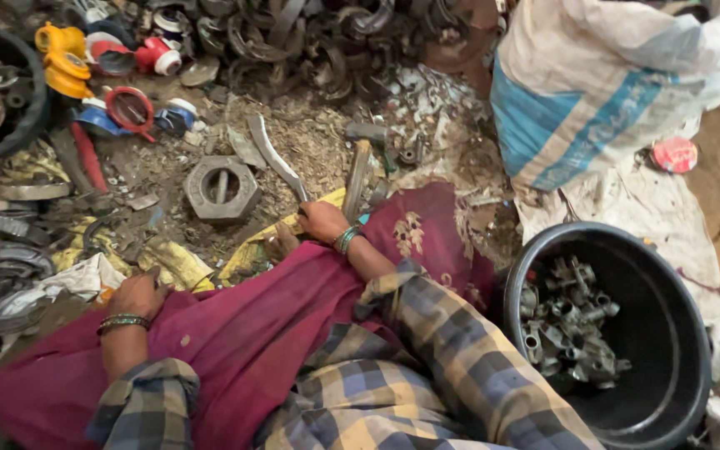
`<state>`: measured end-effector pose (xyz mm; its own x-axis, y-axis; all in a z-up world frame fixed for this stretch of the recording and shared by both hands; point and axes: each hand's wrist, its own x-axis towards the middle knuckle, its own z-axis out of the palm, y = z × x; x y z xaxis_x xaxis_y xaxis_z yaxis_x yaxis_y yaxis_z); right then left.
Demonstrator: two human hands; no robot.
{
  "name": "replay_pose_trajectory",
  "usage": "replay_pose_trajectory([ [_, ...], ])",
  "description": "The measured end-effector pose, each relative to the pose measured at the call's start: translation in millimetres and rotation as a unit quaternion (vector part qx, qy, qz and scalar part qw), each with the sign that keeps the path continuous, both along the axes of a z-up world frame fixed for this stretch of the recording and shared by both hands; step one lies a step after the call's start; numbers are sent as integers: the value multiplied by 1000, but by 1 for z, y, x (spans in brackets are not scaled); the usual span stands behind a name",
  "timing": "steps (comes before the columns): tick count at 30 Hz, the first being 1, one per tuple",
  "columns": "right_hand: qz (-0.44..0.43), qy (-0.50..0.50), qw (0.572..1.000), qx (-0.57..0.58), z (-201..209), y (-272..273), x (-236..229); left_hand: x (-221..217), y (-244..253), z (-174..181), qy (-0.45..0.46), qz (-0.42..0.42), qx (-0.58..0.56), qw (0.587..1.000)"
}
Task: The person sits on the floor and uses a hammer and chisel to shape a small metal piece placed on a metal anvil. They repeatedly strike the metal piece, adjusting its position as needed, surrounded by scrap metal and tools.
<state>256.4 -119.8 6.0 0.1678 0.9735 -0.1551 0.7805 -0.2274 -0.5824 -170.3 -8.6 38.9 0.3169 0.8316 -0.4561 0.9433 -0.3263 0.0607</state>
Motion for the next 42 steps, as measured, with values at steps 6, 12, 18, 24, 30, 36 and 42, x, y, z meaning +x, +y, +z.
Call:
replay_pose_trajectory([
  [6,-13,8,999,30,4,-4,1,3,-4,6,11,-14,6,1000],
  [12,-26,17,997,67,9,-3,-1,6,-9,12,23,19,-15,999],
  [18,-183,129,973,57,19,7,10,10,-13,17,16,11,-3,1000],
  [24,-110,678,717,116,43,14,24,18,-18,30,-76,49,93,992],
  [30,-119,792,596,63,53,20,29,15,-10,10,-78,44,102,991],
  [36,-94,436,892,73,48,25,12,7,3,-30,-33,0,74,997],
  [42,21,53,997,49,68,17,-4,2,24,-7,-37,0,47,998],
])
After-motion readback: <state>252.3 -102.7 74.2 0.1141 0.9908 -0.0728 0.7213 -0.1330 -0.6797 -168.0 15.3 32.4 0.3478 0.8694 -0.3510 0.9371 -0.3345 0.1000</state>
